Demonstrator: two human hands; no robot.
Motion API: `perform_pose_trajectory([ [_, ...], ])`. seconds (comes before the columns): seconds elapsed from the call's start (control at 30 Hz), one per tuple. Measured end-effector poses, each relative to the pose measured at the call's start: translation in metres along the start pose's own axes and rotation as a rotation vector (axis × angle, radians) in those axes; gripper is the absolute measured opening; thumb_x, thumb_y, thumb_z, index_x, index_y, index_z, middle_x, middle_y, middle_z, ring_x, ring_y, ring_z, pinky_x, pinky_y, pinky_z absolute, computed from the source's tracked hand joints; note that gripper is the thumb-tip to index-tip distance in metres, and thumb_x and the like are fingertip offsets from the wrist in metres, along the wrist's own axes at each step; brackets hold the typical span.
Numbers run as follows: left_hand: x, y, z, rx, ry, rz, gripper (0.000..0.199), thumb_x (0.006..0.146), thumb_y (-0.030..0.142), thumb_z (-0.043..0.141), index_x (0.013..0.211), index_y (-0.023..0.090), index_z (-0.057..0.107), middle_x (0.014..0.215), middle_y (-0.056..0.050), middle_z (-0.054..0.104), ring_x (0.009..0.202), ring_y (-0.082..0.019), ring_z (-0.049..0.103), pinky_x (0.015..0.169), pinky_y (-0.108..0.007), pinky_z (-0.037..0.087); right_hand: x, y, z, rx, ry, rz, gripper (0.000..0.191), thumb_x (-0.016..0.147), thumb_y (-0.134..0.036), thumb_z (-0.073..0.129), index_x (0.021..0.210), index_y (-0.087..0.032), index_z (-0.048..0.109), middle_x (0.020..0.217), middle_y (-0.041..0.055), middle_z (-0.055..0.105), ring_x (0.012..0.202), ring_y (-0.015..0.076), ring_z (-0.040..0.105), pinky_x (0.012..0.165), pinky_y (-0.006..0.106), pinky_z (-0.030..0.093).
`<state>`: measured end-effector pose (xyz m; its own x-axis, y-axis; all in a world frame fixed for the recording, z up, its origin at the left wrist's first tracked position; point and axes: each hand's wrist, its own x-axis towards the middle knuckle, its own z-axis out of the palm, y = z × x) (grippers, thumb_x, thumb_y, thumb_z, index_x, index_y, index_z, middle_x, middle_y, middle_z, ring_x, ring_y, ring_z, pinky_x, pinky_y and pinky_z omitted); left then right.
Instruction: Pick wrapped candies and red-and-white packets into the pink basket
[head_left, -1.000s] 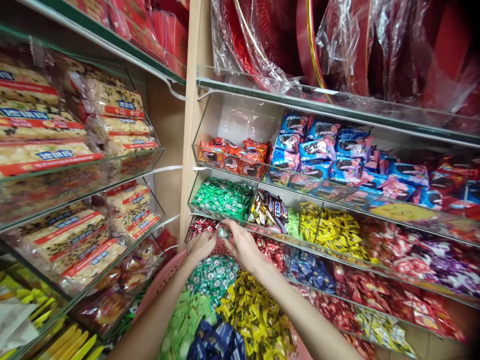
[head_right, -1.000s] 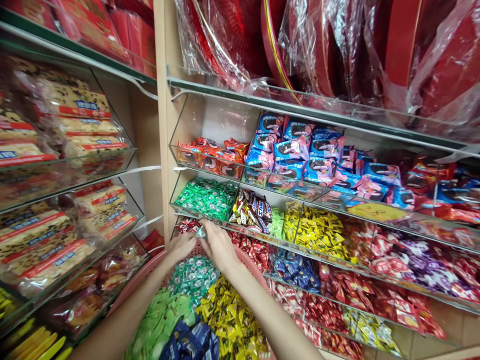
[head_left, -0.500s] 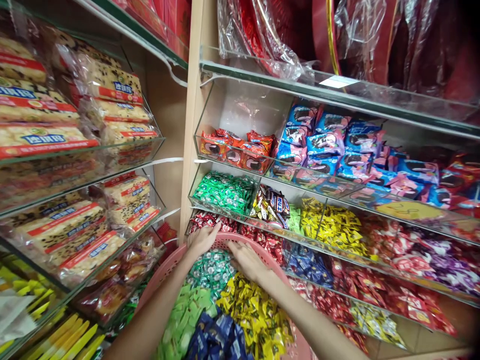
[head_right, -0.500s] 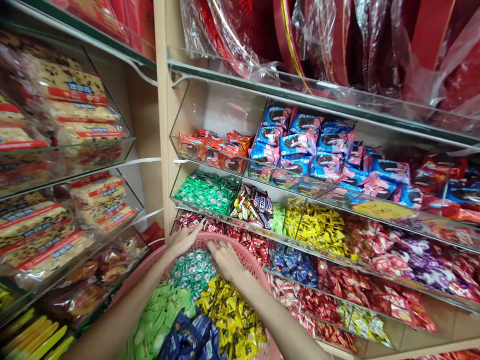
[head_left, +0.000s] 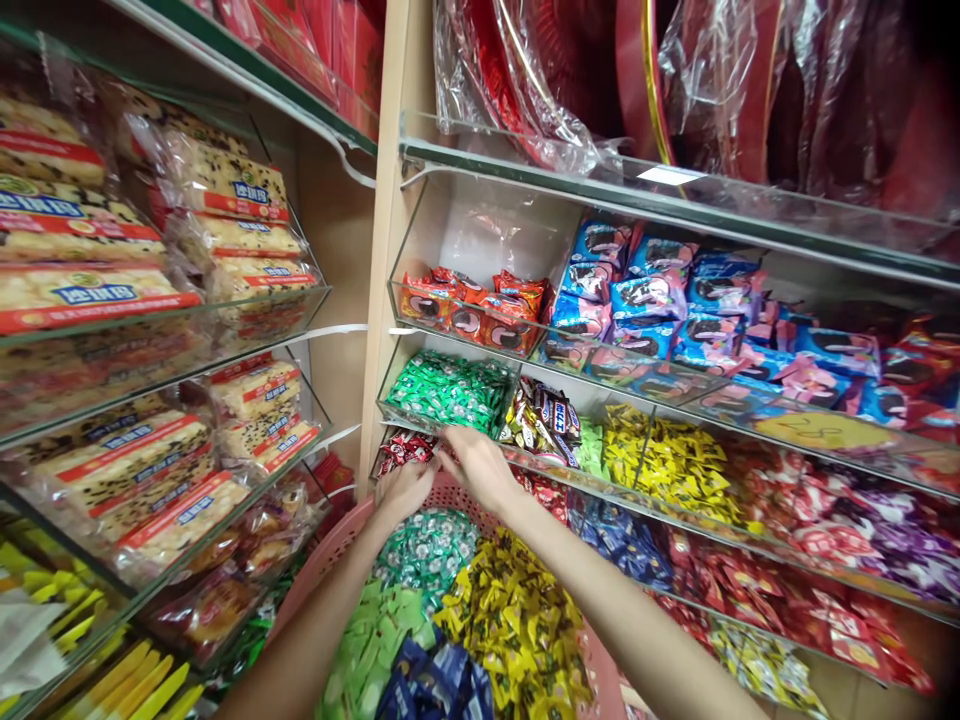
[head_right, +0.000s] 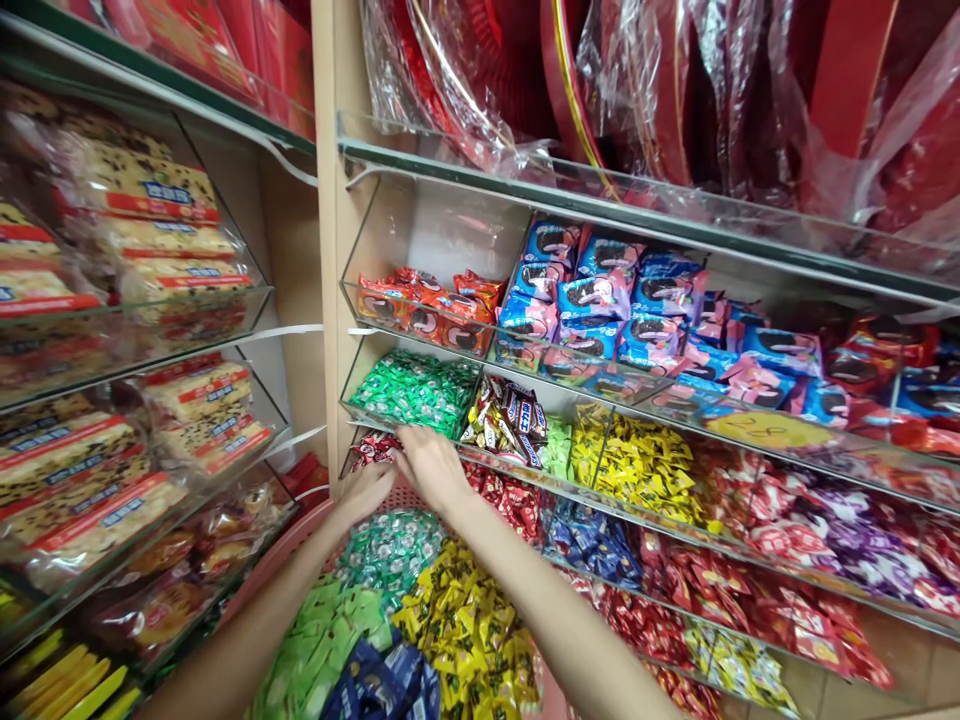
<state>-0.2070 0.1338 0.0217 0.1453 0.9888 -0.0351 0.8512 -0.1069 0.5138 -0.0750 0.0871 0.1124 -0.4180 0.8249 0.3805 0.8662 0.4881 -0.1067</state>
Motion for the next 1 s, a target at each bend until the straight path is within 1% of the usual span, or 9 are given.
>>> perform_pose_trajectory([
  [0.07,0.0,0.0,0.0,-0.011,0.011,-0.023,0.074,0.072,0.072,0.007,0.095,0.032,0.065,0.092,-0.006,0.067,0.09,-0.027,0.059,0.072,-0.035,0.043,0.028,0.005,-0.011,-0.032,0.05,0.027,0.02,0.086,-0.025,0.038,0.103,-0.019,0.046,0.096,0.0065,0.055,0.091,0.0166,0.049,0.077,0.028,0.037],
  [0.13,0.001,0.0,0.001,-0.013,0.019,-0.045,0.074,0.071,0.073,0.007,0.093,0.031,0.065,0.09,-0.006,0.067,0.088,-0.027,0.06,0.071,-0.035,0.043,0.054,0.013,-0.014,-0.067,0.058,0.093,0.019,0.084,-0.025,0.041,0.101,-0.018,0.047,0.097,0.0069,0.054,0.09,0.0169,0.049,0.074,0.027,0.038],
  [0.23,0.001,-0.003,0.001,-0.002,0.024,-0.044,0.073,0.071,0.072,0.008,0.084,0.03,0.067,0.086,-0.005,0.068,0.086,-0.027,0.06,0.071,-0.034,0.043,0.082,0.022,-0.005,-0.092,-0.007,0.245,0.019,0.08,-0.028,0.048,0.095,-0.017,0.052,0.099,0.008,0.055,0.089,0.0177,0.052,0.072,0.027,0.039],
  [0.33,0.001,-0.007,0.0,-0.009,0.033,-0.05,0.073,0.072,0.072,0.009,0.084,0.03,0.067,0.088,-0.005,0.068,0.087,-0.026,0.06,0.07,-0.033,0.043,0.095,0.027,0.008,-0.078,-0.087,0.358,0.022,0.077,-0.034,0.051,0.09,-0.017,0.057,0.1,0.0089,0.057,0.09,0.0185,0.054,0.071,0.027,0.039],
  [0.43,0.002,-0.009,-0.001,-0.035,0.031,-0.059,0.071,0.071,0.073,0.01,0.092,0.033,0.065,0.092,-0.004,0.067,0.09,-0.027,0.059,0.071,-0.033,0.042,0.098,0.028,0.017,-0.066,-0.111,0.401,0.022,0.076,-0.035,0.051,0.087,-0.017,0.06,0.1,0.0099,0.058,0.092,0.0195,0.054,0.071,0.027,0.04],
  [0.57,0.003,-0.009,-0.002,-0.038,0.027,-0.059,0.074,0.069,0.075,0.008,0.096,0.035,0.064,0.093,-0.004,0.067,0.09,-0.028,0.059,0.071,-0.036,0.042,0.096,0.028,0.021,-0.077,-0.097,0.412,0.02,0.076,-0.027,0.048,0.086,-0.017,0.062,0.099,0.0106,0.06,0.09,0.0197,0.056,0.069,0.026,0.04],
  [0.77,0.004,-0.006,-0.001,-0.025,0.019,-0.077,0.079,0.067,0.076,0.006,0.095,0.033,0.065,0.095,-0.006,0.067,0.093,-0.028,0.058,0.075,-0.036,0.042,0.096,0.028,0.012,-0.019,0.029,0.469,0.023,0.078,-0.023,0.041,0.082,-0.016,0.063,0.094,0.0117,0.062,0.087,0.0185,0.057,0.069,0.026,0.039],
  [0.9,0.003,-0.005,-0.003,-0.021,0.016,-0.074,0.078,0.067,0.076,0.005,0.095,0.033,0.065,0.094,-0.006,0.067,0.091,-0.029,0.058,0.073,-0.038,0.042,0.084,0.022,-0.003,0.251,0.248,0.454,0.021,0.08,-0.03,0.041,0.077,-0.017,0.057,0.078,0.0054,0.062,0.075,0.0151,0.057,0.069,0.025,0.04],
  [1.0,0.003,-0.006,-0.004,-0.025,0.017,-0.061,0.076,0.069,0.074,0.007,0.093,0.032,0.065,0.092,-0.006,0.067,0.09,-0.028,0.059,0.071,-0.035,0.042,0.055,0.008,-0.005,0.724,0.338,0.395,0.022,0.079,-0.038,0.043,0.077,-0.018,0.051,0.068,0.0008,0.06,0.064,0.0123,0.058,0.064,0.024,0.044],
])
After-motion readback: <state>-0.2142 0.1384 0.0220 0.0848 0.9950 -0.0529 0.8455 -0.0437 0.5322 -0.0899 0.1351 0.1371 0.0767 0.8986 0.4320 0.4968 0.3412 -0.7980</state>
